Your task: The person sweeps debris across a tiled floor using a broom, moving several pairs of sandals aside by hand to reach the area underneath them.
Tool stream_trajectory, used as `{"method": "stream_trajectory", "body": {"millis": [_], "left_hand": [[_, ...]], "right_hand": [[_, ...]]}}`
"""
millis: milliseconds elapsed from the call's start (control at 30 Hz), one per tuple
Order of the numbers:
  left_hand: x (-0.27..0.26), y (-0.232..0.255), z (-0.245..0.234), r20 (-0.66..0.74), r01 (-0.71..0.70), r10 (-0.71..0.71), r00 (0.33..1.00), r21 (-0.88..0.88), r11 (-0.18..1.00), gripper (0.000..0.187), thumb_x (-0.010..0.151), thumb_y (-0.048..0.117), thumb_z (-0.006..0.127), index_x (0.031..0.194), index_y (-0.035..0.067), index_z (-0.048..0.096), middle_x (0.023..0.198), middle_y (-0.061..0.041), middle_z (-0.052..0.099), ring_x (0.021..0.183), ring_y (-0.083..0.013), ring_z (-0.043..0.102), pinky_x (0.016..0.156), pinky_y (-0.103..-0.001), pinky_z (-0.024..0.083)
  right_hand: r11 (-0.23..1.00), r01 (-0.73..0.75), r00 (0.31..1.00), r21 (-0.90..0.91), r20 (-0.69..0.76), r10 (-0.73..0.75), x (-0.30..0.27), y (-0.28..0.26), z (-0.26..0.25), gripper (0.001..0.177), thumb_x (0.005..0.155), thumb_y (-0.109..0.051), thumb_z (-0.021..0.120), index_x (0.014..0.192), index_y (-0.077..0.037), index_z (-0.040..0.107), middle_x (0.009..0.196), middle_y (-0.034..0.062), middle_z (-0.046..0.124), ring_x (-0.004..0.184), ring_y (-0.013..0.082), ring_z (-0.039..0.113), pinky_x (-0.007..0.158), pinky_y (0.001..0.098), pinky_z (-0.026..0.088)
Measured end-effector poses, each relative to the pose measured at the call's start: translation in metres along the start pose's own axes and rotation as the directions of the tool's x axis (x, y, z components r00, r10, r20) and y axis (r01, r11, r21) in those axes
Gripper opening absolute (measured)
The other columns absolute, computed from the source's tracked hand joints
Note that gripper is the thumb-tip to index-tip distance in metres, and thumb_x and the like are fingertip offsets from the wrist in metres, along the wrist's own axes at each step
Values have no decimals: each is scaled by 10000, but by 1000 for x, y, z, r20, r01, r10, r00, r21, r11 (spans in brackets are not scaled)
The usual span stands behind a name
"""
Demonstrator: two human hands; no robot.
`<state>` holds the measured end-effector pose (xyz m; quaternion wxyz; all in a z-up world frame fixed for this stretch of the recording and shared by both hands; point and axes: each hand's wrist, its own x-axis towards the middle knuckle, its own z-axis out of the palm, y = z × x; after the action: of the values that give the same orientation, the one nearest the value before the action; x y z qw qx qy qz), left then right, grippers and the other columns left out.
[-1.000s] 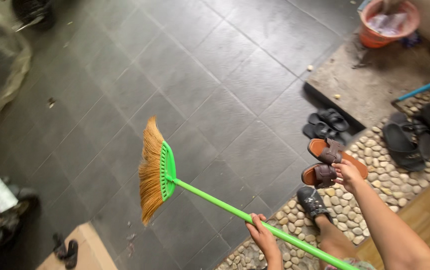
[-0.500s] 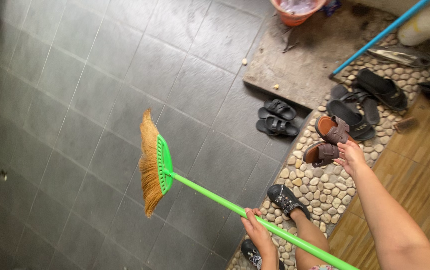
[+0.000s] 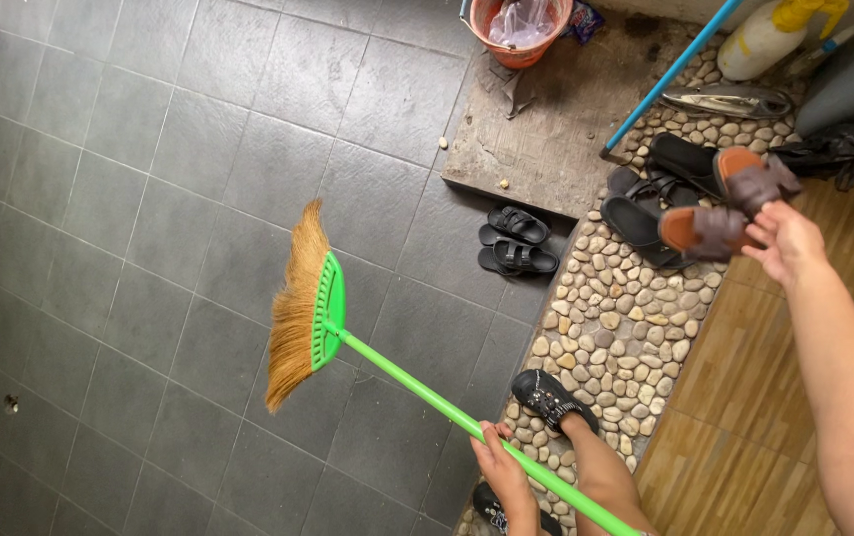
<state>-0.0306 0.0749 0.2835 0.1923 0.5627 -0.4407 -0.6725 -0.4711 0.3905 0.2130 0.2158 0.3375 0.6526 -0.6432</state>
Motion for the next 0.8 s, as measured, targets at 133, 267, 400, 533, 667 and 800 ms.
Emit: {"method": "stream_trajectory", "body": {"millis": [133, 267, 400, 533, 667, 800], "left_hand": [[-3, -6, 2, -31, 13, -12, 999, 34, 999, 300, 1075, 282, 434, 1036, 2, 532, 830, -70, 554, 792, -172, 510, 776, -317, 430], [-4, 0, 4, -90, 32, -31, 995, 2, 999, 323, 1063, 302, 438, 1027, 4, 557, 843, -63, 596, 825, -168, 557, 818, -304, 452], [7, 18, -6, -199, 32, -36, 979, -22, 999, 355, 1056, 338, 455, 1019, 7, 578, 856, -66, 629, 833, -167, 579, 820, -308, 458], [19, 49, -31, -297, -25, -45, 954, -226, 974, 346, 1046, 358, 477, 1047, 32, 592, 867, -54, 621, 840, -170, 578, 811, -322, 456], [22, 95, -75, -377, -34, -66, 924, -253, 967, 398, 1032, 437, 452, 1073, 72, 606, 892, -36, 659, 874, -149, 623, 849, -304, 466], [6, 121, -139, -415, -12, -81, 906, -216, 976, 475, 1022, 502, 425, 1130, 86, 627, 936, -22, 709, 910, -129, 639, 862, -314, 477]], "right_hand": [[925, 16, 995, -381, 96, 22, -49, -24, 39, 517, 1018, -238, 512, 1505, -65, 483, 1261, 133, 643, 1136, 276, 645, 1011, 517, 538], [716, 238, 654, -657, 653, 382, -202, 10, 87, 603, 1041, -448, 501, 1134, 111, 706, 1429, 36, 648, 1217, 187, 646, 928, 449, 639], [652, 184, 138, -735, 677, 723, -357, 23, 130, 630, 971, -505, 490, 1490, -149, 497, 1232, 83, 709, 1050, 149, 716, 867, 344, 658], [544, 374, 130, -751, 624, 771, -427, 30, 158, 588, 1001, -413, 588, 1507, -166, 422, 1074, 80, 648, 910, 134, 636, 771, 307, 562], [418, 328, 218, -848, 498, 839, -470, 44, 185, 608, 998, -321, 612, 1541, -226, 356, 831, 46, 549, 674, 130, 498, 583, 294, 429], [268, 439, 237, -858, 399, 886, -520, 59, 223, 679, 994, -230, 637, 1574, -286, 289, 589, 12, 450, 438, 126, 360, 395, 282, 295]]}}
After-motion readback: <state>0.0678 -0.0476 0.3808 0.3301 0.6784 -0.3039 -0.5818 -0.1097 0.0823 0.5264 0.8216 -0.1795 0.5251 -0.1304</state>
